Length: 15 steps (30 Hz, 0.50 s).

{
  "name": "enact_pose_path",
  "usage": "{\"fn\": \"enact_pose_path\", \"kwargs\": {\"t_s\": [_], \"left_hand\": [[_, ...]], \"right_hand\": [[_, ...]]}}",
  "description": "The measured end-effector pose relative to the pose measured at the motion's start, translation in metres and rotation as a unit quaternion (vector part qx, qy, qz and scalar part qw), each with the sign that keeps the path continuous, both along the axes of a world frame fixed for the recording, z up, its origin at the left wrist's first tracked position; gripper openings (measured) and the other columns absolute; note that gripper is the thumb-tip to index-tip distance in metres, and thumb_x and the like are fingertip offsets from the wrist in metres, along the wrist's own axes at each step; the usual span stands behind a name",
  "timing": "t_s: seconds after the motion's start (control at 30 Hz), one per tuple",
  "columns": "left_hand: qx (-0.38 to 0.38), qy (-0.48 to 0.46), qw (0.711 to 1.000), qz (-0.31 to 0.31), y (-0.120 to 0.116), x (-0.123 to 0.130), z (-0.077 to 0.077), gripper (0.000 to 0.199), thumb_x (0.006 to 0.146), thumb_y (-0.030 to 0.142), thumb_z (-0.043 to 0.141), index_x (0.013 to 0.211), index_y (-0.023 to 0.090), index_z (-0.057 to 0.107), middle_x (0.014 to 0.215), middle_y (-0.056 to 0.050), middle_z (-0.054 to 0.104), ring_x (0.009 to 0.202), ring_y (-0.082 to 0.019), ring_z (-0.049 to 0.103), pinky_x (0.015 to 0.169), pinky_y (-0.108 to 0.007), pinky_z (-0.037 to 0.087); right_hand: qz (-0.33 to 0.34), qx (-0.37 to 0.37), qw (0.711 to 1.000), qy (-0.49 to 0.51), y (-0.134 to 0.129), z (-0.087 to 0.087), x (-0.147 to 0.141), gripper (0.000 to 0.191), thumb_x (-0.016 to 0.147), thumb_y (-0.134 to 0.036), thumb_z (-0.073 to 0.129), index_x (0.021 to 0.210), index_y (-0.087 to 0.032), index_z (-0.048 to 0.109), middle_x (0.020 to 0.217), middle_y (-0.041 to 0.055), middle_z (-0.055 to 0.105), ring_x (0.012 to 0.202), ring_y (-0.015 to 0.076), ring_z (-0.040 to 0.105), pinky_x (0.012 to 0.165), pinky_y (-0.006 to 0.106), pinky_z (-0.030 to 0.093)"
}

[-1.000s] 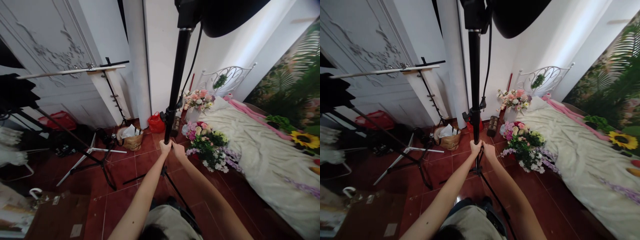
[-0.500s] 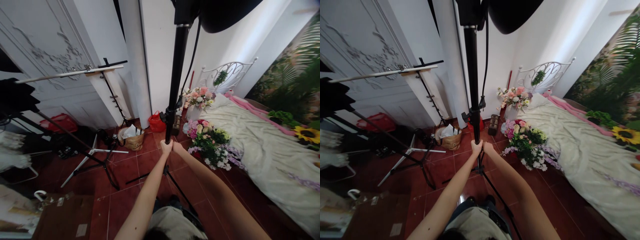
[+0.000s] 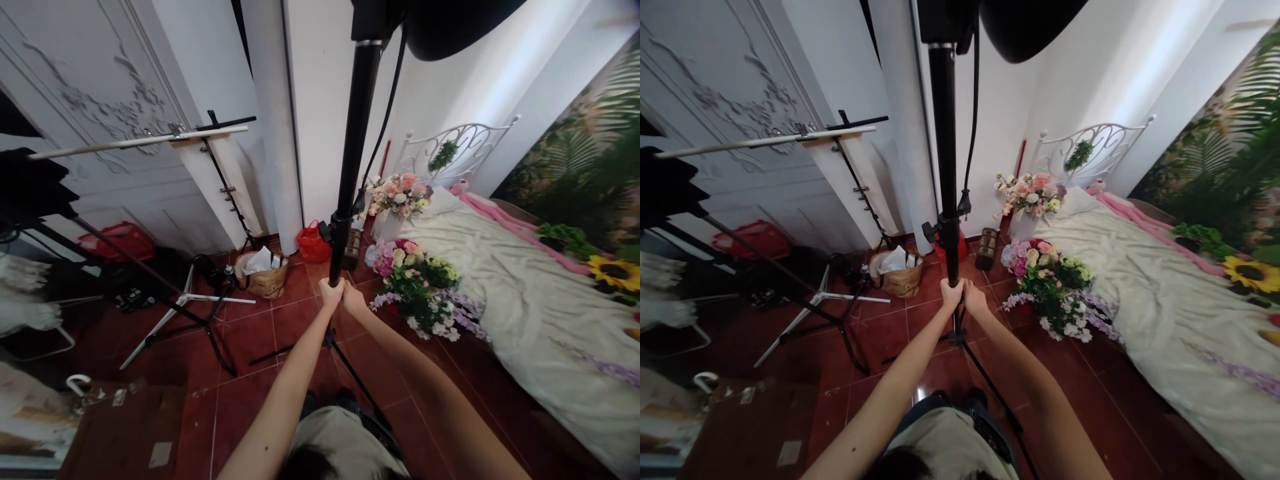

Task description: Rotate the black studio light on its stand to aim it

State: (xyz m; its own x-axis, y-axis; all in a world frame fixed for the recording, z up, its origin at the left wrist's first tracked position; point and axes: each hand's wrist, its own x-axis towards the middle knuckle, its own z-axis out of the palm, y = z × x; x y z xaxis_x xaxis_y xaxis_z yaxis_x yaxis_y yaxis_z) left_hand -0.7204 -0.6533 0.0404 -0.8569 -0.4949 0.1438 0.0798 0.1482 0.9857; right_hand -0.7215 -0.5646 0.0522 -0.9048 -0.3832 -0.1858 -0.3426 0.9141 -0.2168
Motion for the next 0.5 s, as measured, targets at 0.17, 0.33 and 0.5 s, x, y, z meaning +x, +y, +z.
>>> {"fn": "enact_pose_path", "kwargs": {"t_s": [0.17, 0.33, 0.5], "left_hand": [[-0.011, -0.014, 1.0, -0.005, -0.001, 0.001, 0.001, 0.035, 0.062, 0.037, 0.061, 0.043, 0.017, 0.041, 0.045, 0.003, 0.037, 0.044, -0.007, 0.034, 0.043, -0.02, 0.025], [0.004, -0.013, 1.0, -0.007, -0.002, 0.001, 0.004, 0.035, 0.06, 0.037, 0.063, 0.042, 0.016, 0.04, 0.046, 0.003, 0.037, 0.045, -0.007, 0.034, 0.043, -0.019, 0.025], [0.016, -0.022, 1.0, -0.011, -0.003, 0.0, 0.001, 0.031, 0.058, 0.037, 0.064, 0.044, 0.015, 0.047, 0.045, 0.002, 0.04, 0.045, -0.008, 0.038, 0.043, -0.019, 0.027]], "right_hand": [[0.093, 0.075, 0.989, -0.092, 0.005, 0.022, -0.035, 0.038, 0.069, -0.018, 0.068, 0.106, -0.016, 0.062, 0.103, 0.0109, 0.067, 0.093, 0.0232, 0.063, 0.076, 0.025, 0.047], [0.118, 0.121, 0.975, -0.142, -0.007, 0.039, -0.063, 0.038, 0.048, -0.013, 0.08, 0.085, -0.015, 0.071, 0.092, 0.0073, 0.071, 0.084, 0.0226, 0.065, 0.072, 0.024, 0.049], [0.125, 0.123, 0.976, -0.13, -0.006, 0.043, -0.061, 0.039, 0.046, -0.019, 0.084, 0.083, -0.015, 0.071, 0.093, 0.0088, 0.071, 0.085, 0.0229, 0.065, 0.073, 0.024, 0.049]]}}
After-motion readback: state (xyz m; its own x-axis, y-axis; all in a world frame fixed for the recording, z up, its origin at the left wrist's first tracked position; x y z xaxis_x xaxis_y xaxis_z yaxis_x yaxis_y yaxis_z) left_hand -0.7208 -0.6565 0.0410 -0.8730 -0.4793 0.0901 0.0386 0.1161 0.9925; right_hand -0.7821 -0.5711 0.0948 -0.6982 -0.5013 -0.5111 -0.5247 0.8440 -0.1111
